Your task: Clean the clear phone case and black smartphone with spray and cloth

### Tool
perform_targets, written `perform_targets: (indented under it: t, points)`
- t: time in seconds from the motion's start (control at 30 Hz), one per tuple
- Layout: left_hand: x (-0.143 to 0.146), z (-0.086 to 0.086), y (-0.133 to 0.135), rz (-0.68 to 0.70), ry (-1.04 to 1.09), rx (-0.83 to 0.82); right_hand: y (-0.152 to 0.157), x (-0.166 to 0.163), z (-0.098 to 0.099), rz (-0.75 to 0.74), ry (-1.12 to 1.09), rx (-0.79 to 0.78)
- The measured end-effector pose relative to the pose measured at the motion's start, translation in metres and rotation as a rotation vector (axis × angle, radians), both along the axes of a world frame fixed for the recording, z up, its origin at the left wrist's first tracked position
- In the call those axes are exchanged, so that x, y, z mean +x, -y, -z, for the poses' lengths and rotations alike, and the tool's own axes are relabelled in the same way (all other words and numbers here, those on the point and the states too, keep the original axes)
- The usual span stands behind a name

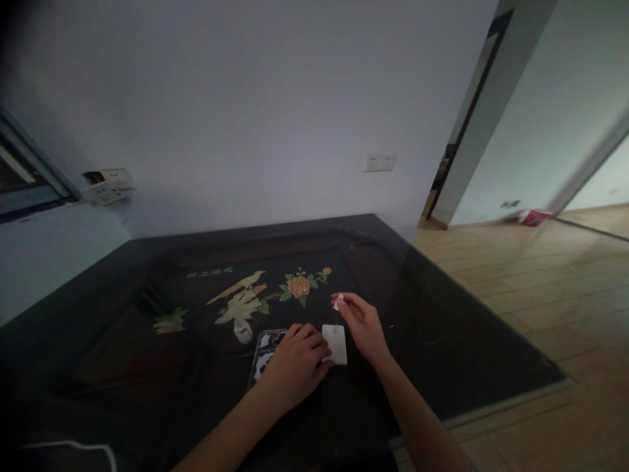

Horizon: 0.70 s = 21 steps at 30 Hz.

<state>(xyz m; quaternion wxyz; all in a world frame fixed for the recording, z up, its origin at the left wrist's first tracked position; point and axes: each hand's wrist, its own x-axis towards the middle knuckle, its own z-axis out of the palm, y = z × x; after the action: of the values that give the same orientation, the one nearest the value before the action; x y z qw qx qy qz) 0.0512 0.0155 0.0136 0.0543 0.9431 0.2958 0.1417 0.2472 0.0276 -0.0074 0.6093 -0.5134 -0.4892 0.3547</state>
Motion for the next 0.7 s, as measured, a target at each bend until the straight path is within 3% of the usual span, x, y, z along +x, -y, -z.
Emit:
perform_targets:
  t: [0.23, 0.43, 0.7]
  points:
    - [0.002, 0.014, 0.015, 0.005, 0.083, -0.111, 0.007, -0.007, 0.003, -0.031, 0.050, 0.029]
    - [-0.002, 0.014, 0.016, -0.026, 0.127, -0.152, 0.009, -0.009, 0.008, -0.116, 0.156, 0.022]
    - [-0.003, 0.014, 0.017, -0.022, 0.133, -0.160, 0.010, -0.005, 0.006, -0.116, 0.270, 0.032]
